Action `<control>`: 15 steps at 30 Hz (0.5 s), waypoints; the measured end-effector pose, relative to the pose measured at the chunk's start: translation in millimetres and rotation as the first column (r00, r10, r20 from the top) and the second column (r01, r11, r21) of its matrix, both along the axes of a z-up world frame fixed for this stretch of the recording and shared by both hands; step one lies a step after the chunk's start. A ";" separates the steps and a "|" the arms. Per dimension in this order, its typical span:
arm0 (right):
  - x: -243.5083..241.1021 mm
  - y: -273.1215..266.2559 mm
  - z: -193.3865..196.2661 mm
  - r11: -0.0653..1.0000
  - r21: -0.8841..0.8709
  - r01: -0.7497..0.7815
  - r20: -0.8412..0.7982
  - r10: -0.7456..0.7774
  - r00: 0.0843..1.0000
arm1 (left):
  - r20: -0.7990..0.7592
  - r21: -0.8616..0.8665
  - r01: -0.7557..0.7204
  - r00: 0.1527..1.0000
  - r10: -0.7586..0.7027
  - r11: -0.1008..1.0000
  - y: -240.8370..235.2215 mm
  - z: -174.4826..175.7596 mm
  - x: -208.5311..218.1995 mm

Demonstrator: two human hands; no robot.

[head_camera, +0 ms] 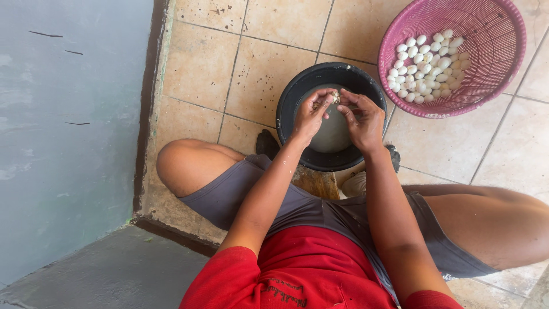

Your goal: The person sits on the floor and peels boiled eggs by hand. They dip each egg into a black bucket of water, remove the shell, and place the peeled egg into a pink basket.

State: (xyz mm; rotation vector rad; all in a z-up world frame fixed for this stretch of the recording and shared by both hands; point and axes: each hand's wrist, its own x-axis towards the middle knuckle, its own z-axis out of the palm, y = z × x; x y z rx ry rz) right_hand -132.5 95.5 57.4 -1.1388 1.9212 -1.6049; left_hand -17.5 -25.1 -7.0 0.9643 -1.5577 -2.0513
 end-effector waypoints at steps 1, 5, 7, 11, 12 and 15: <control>0.2 1.0 2.5 1.000 -0.002 0.010 -0.009 -0.010 1.000 | -0.004 -0.001 -0.031 1.000 0.031 1.000 1.0 1.8 -1.1; 0.7 5.4 6.7 0.990 0.055 0.134 -0.058 -0.130 0.990 | 0.013 -0.005 -0.067 0.998 0.067 0.998 8.2 9.3 -7.3; 0.6 6.6 5.2 0.987 0.036 0.157 -0.112 -0.152 0.982 | 0.027 -0.006 -0.072 0.997 0.072 0.997 14.1 12.6 -9.2; 2.1 8.5 -3.2 0.985 0.007 0.174 -0.128 -0.172 0.977 | -0.016 0.075 -0.037 0.999 0.038 0.996 21.7 15.5 -10.2; 3.4 6.9 -5.3 0.982 0.000 0.191 -0.020 -0.191 0.981 | -0.028 0.093 -0.037 0.999 0.040 0.995 21.7 16.2 -10.9; 7.5 1.1 -7.8 0.977 -0.034 0.212 0.276 -0.195 0.941 | -0.061 0.132 -0.060 0.996 0.068 0.989 20.2 18.4 -14.1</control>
